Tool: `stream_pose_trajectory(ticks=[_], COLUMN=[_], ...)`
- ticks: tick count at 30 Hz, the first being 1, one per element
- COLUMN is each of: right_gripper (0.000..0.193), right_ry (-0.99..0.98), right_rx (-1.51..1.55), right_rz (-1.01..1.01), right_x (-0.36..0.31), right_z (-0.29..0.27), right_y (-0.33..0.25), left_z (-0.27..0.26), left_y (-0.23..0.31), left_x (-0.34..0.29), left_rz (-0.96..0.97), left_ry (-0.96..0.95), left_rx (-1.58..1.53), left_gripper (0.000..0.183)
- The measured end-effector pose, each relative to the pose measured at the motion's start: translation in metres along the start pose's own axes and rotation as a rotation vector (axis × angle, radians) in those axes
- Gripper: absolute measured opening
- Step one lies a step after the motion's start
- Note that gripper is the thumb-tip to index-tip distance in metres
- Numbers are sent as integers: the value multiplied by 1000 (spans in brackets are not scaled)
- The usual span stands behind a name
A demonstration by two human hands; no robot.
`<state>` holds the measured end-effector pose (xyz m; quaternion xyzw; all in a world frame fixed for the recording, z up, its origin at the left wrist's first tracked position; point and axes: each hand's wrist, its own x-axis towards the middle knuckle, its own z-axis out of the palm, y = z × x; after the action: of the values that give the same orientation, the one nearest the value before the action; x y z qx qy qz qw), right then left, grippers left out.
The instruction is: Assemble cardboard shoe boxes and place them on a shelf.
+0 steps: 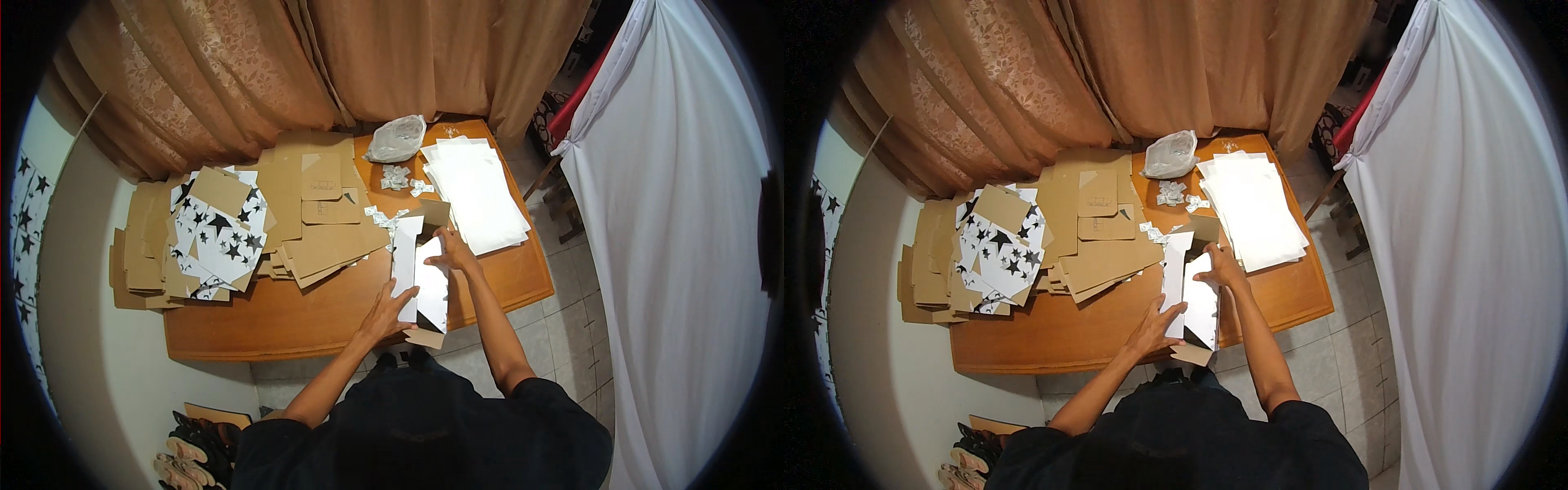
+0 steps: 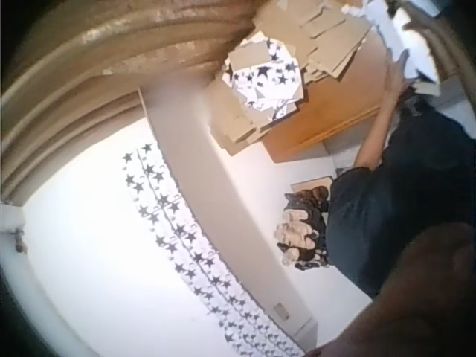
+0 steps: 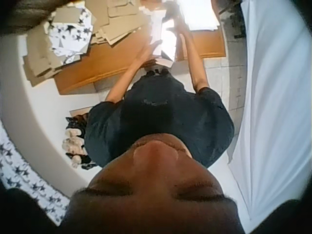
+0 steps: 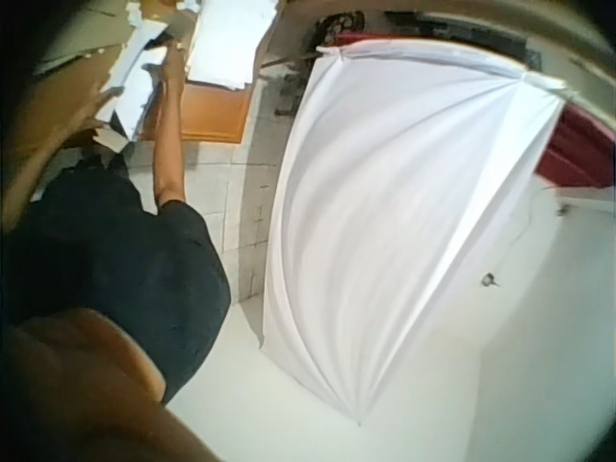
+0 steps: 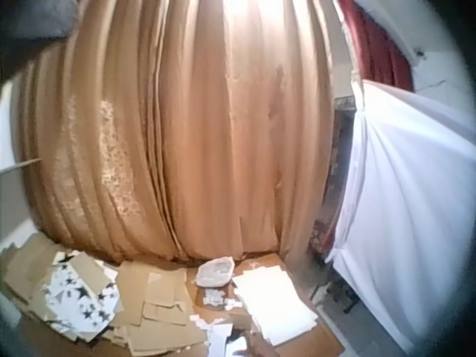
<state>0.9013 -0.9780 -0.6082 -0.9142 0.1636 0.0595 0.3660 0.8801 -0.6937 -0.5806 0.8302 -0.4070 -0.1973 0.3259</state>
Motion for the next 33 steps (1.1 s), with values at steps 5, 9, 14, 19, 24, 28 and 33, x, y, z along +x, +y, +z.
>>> stream_pose_trajectory(ticks=[5,9,14,19,24,28,33], right_gripper=[89,88,85,84,84,84,81], right_ry=[-9,-9,-11,-6,18,44,55], right_rx=[23,55,132,141,86,57,71], right_rz=[-60,-45,-75,-70,-78,-142,-175], right_x=[-4,-7,-8,-13,-18,-19,-10], right_z=[3,16,18,15,1,-6,-2], right_y=[2,13,28,22,5,-22,-49], left_z=[-1,20,30,38,25,-16,-18], left_y=[10,-14,-13,-13,7,66,40], left_x=[-7,5,16,31,30,12,-10], left_rz=[-2,-9,9,-45,-132,-324,-280], left_ry=[-18,21,58,211,159,134,177], left_rx=[17,63,-37,-75,-63,-3,133], left_gripper=[89,72,64,69,77,88,99])
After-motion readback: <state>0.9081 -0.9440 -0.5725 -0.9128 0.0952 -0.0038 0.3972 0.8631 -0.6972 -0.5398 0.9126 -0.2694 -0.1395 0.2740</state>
